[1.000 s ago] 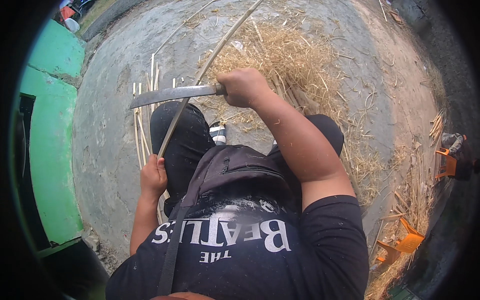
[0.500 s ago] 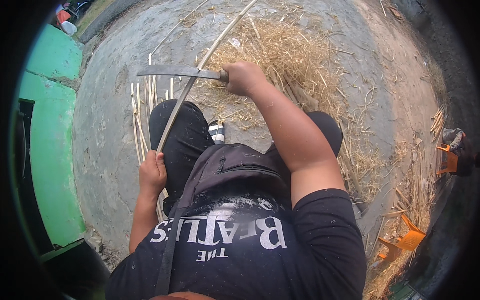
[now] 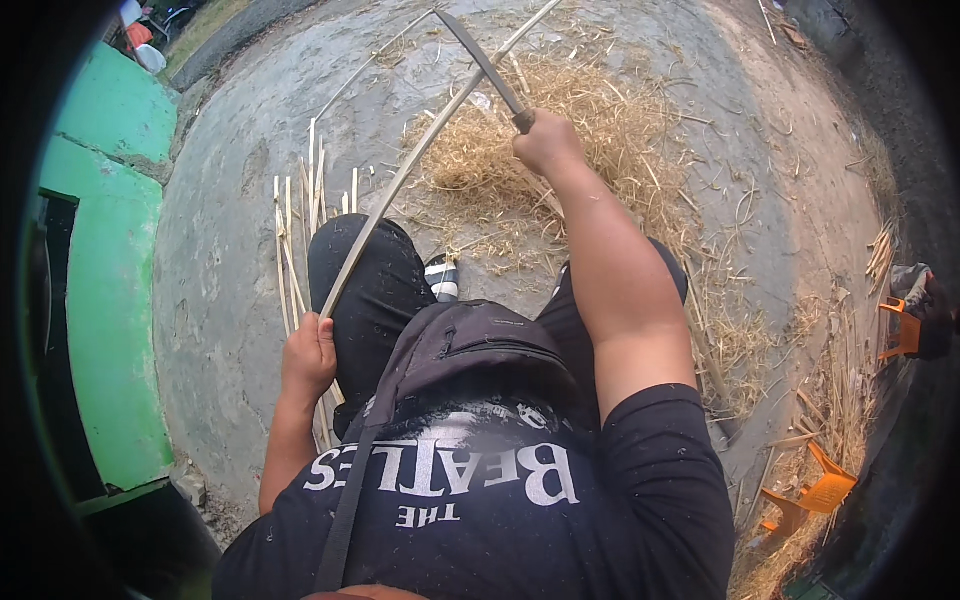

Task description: The person shaves a bamboo strip with a machete, bends the strip by hand, and shaves the strip again with the machete.

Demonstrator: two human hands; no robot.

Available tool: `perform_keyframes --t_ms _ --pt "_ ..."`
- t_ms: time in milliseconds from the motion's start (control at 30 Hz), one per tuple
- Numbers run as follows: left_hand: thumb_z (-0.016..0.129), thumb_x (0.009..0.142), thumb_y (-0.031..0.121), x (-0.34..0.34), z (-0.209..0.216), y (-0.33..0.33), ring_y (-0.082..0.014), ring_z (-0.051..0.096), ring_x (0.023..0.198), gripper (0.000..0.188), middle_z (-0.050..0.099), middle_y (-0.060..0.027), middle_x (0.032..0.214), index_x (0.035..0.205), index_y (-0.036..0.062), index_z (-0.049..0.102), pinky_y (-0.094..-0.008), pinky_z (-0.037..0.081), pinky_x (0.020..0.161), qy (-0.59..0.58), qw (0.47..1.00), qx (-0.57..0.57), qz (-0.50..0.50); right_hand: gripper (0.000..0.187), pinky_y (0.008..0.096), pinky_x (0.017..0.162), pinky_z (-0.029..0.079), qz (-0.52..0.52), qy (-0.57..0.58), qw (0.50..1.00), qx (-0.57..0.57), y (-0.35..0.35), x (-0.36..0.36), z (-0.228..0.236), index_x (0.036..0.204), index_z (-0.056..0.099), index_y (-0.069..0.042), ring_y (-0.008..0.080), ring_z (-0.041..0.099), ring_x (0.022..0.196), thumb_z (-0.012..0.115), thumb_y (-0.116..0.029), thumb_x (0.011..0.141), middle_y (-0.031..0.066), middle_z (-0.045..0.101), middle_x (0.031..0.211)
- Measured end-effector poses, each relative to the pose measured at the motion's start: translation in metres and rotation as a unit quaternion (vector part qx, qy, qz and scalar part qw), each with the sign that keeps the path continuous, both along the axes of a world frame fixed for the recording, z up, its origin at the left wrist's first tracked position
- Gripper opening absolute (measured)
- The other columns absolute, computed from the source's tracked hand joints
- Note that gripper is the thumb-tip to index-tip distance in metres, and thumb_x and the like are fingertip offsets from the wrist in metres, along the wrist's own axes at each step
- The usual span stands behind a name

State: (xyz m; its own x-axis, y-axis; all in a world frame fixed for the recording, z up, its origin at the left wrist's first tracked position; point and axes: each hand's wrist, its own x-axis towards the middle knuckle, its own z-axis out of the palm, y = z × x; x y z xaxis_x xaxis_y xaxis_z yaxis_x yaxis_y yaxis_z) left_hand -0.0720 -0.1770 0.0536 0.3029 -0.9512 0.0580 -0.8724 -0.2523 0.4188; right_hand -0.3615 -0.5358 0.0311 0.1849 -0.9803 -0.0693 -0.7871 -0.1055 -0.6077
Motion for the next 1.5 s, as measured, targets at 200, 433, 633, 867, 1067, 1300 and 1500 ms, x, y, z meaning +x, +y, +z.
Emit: perform_keyframes --t_ms 200,433,633,867,1067,1300,1500 --pt "0.048 0.108 0.033 -0.005 -0.005 0.004 -0.0537 0.06 0.071 0.037 0.06 -0.0281 0.07 0.087 0.0028 0.051 -0.058 0.044 0.058 0.015 1.0 -0.022 0.004 0.014 0.0498 0.074 0.055 0.172 -0.053 0.977 -0.116 0.047 0.029 0.009 0.094 0.066 -0.009 0.0418 0.069 0.081 0.067 -0.021 0.085 0.0197 0.07 0.083" --pt "0.046 0.109 0.032 0.0 0.003 0.016 -0.0534 0.059 0.069 0.037 0.06 -0.0274 0.07 0.088 0.0024 0.051 -0.0567 0.044 0.058 0.046 0.999 0.019 -0.011 0.025 0.0473 0.087 0.056 0.247 0.046 0.968 0.023 0.041 0.035 0.012 0.106 0.071 -0.011 0.0384 0.07 0.098 0.066 -0.018 0.083 0.02 0.073 0.101" --pt "0.047 0.108 0.033 0.001 0.001 0.012 -0.0525 0.061 0.07 0.034 0.061 -0.027 0.071 0.09 0.0038 0.052 -0.0581 0.045 0.058 -0.012 0.999 0.03 0.0 0.026 0.0472 0.088 0.056 0.163 0.013 0.986 0.03 0.024 0.022 -0.002 0.106 0.071 -0.01 0.0392 0.07 0.098 0.065 -0.017 0.082 0.0215 0.073 0.102" --pt "0.048 0.107 0.036 -0.01 -0.018 0.012 -0.0509 0.063 0.067 0.035 0.063 -0.0257 0.071 0.091 0.0062 0.053 -0.0593 0.047 0.056 -0.073 0.996 -0.034 0.032 0.022 0.047 0.082 0.058 0.306 0.106 0.945 -0.037 0.061 0.044 0.02 0.098 0.073 -0.013 0.0359 0.072 0.093 0.066 -0.016 0.077 0.0145 0.074 0.092" --pt "0.048 0.108 0.037 -0.009 -0.011 0.012 -0.0522 0.062 0.068 0.036 0.062 -0.0259 0.071 0.091 0.0056 0.053 -0.0594 0.047 0.056 -0.055 0.998 0.011 0.031 0.019 0.0466 0.082 0.057 0.295 0.109 0.948 -0.052 0.077 0.054 0.029 0.096 0.071 -0.012 0.0355 0.072 0.094 0.066 -0.016 0.078 0.0146 0.074 0.094" --pt "0.048 0.107 0.037 -0.002 -0.016 0.007 -0.0529 0.062 0.069 0.036 0.062 -0.0273 0.072 0.092 0.0053 0.052 -0.0601 0.046 0.056 -0.01 0.999 -0.036 0.015 0.018 0.0474 0.083 0.057 0.218 0.064 0.973 -0.048 0.043 0.039 0.027 0.098 0.072 -0.014 0.0348 0.071 0.096 0.066 -0.017 0.081 0.0133 0.074 0.098" --pt "0.048 0.108 0.037 0.0 -0.017 0.009 -0.0532 0.061 0.068 0.036 0.062 -0.0274 0.071 0.092 0.0055 0.052 -0.0601 0.046 0.057 -0.038 0.999 0.002 0.007 0.022 0.0474 0.083 0.057 0.199 0.026 0.978 -0.061 0.051 0.037 0.025 0.101 0.071 -0.014 0.0352 0.071 0.097 0.066 -0.015 0.08 0.0155 0.073 0.1"
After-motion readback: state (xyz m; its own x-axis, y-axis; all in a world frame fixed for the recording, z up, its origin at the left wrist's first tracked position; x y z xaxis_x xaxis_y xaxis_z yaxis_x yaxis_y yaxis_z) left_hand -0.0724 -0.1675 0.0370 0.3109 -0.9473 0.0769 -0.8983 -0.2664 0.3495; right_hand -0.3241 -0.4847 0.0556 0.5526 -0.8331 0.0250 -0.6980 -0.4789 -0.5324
